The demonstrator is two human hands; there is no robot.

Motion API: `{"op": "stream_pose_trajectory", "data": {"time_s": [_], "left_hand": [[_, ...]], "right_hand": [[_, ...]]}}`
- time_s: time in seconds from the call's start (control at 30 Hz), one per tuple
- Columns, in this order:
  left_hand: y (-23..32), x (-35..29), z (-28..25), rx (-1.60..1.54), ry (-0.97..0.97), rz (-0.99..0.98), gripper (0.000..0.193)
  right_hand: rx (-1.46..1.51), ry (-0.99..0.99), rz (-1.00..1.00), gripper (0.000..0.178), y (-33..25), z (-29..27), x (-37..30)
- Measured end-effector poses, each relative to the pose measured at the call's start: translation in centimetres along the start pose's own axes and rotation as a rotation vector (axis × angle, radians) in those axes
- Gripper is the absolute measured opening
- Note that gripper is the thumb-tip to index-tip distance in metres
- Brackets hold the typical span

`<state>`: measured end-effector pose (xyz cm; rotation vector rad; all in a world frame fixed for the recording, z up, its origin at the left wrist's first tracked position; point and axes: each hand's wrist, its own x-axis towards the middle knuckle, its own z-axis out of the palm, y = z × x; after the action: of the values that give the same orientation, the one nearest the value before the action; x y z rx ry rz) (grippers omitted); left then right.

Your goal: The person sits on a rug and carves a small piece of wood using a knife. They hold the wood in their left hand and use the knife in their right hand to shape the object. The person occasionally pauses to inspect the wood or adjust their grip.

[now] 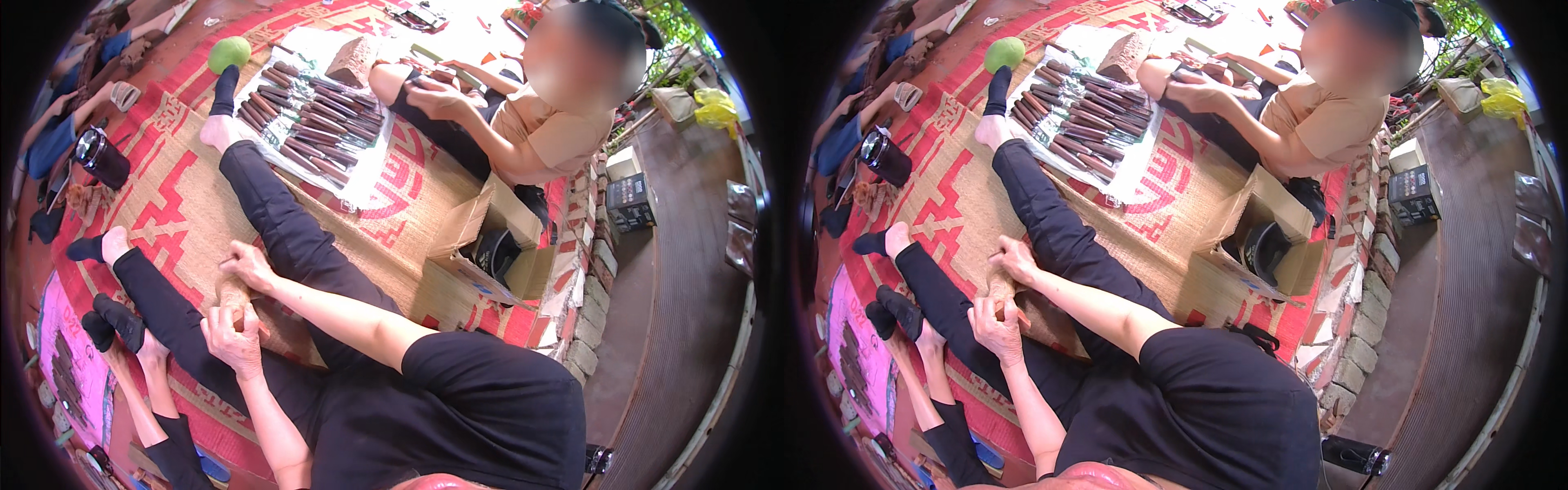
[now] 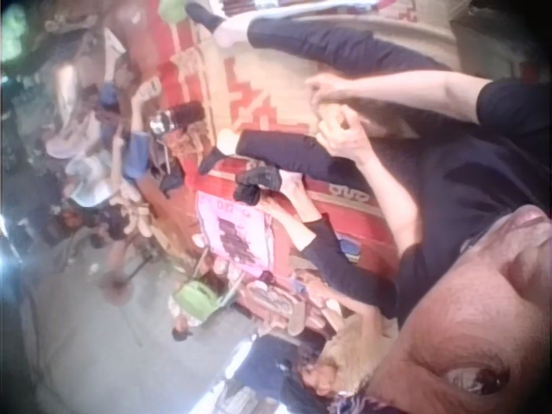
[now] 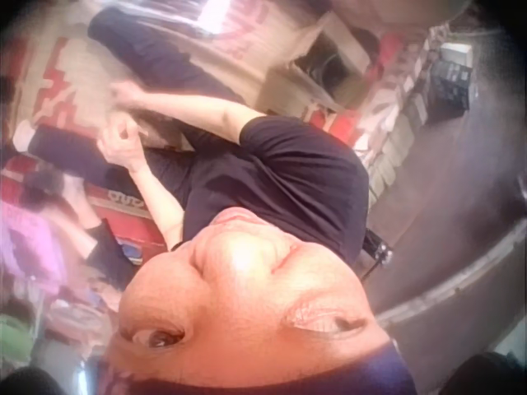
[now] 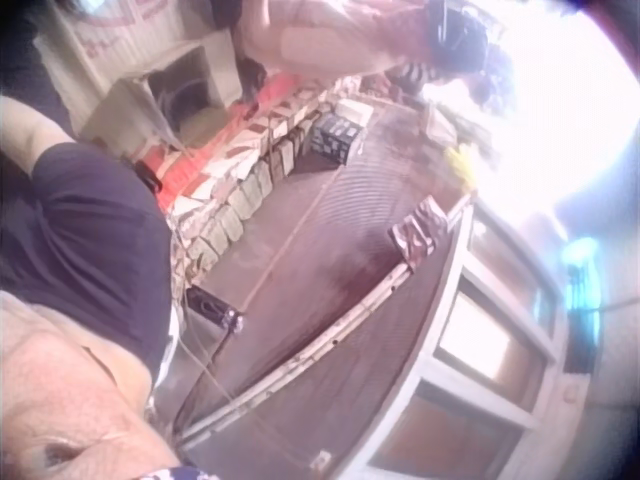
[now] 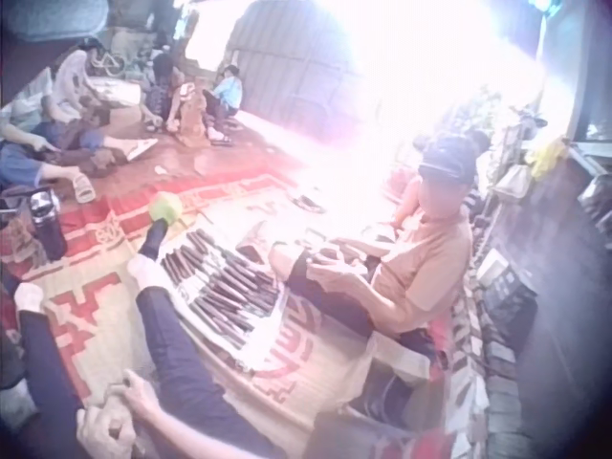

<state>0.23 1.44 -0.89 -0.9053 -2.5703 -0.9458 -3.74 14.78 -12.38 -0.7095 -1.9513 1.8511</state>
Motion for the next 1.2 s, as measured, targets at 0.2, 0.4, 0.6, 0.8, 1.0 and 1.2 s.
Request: {"op": "stream_pose_trajectory", "data": {"time_s": [0.2,0.4,0.6,0.8,1.0,1.2], "left_hand": [[0.5,0.8,0.0,-0.017,-0.003,0.003,0.027],[-0.2,0.2,0.1,-0.016,-0.009,0.004,0.025],[0.3,0.7,-0.1,0.015,-0.048,0.062,0.024],[0.9,0.3,-0.1,0.034,-0.107,0.051,0.022],[-0.4,1.0,0.0,0.041,-0.111,-0.020,0.021],[1.0,1.2,0.2,0.098,-0.154,0.061,0.024]], "right_hand": [[-0.295,-0.052,0.003,0.028,-0.4,0.3,0.4],[-0.111,0.104,0.129,0.028,1.1,-0.1,1.8],[-0.136,0.010,0.073,0.032,0.4,-0.2,-0.1],[0.082,0.121,0.041,0.028,3.9,1.5,2.2],[0.332,-0.059,0.115,0.028,0.6,-0.4,0.2],[0.072,-0.066,0.150,0.027,1.3,0.2,0.8]]}}
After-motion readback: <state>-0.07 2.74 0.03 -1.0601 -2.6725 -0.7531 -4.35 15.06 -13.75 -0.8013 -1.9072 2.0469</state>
